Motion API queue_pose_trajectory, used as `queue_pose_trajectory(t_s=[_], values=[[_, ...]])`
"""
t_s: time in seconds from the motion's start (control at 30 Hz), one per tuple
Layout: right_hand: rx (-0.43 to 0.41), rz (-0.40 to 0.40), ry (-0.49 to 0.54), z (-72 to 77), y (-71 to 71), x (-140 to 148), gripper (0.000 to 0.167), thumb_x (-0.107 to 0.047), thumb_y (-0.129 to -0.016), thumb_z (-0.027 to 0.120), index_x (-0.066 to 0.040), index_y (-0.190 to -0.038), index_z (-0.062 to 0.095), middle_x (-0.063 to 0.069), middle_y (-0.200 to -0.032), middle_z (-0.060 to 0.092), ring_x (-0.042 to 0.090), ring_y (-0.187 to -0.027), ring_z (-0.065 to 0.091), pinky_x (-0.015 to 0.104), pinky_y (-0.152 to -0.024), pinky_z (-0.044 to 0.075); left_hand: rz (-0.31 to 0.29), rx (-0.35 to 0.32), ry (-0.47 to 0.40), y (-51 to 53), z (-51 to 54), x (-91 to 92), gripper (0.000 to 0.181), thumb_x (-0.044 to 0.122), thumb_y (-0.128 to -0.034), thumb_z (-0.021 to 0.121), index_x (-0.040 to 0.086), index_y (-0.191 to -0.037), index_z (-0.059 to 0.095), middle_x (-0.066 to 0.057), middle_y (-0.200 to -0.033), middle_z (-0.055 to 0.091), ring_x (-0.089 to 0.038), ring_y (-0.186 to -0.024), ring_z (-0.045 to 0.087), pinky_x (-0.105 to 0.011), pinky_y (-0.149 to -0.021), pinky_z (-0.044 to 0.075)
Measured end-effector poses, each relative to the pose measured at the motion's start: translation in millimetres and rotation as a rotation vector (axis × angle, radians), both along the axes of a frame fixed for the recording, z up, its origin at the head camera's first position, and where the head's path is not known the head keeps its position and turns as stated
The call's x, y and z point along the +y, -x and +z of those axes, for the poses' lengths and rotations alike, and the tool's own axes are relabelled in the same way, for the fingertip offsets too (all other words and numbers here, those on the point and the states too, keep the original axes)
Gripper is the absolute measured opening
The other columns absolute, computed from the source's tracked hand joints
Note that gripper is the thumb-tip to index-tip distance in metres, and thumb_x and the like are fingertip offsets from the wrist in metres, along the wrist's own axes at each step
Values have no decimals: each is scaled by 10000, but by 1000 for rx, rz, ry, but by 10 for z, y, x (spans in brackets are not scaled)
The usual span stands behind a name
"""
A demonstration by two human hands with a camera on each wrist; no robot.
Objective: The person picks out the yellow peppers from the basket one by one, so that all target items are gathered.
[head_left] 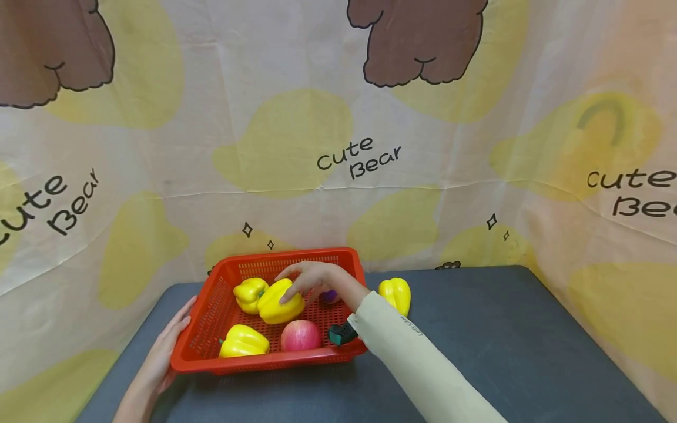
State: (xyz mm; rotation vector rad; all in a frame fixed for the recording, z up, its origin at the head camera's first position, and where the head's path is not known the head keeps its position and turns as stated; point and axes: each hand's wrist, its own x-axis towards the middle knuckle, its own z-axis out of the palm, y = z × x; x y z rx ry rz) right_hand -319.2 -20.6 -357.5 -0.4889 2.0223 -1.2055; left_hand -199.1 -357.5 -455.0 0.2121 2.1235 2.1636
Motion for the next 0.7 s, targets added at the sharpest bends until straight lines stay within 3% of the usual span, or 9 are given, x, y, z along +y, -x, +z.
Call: queue_pose_trajectory(t_s=[0.3,0.7], values=[[5,-34,31,30,-48,72,566,-125,-931,810,-148,-1459,606,99,-1404,547,409,-1278,574,624,-1075,496,6,-9,2,0,13,7,649,405,-1167,317,228,-1711,12,322,-1365,472,39,-1176,639,-305,-908,601],[25,-27,71,88,-142,135,573,-189,-947,801,-165,-1482,599,76,-1357,600,317,-1185,618,618,-1058,512,-5,-4,-5,-11,-5,-5,636,388,-1170,306,236,-1711,8,321,-1377,461,44,-1173,635,-298,-906,601]])
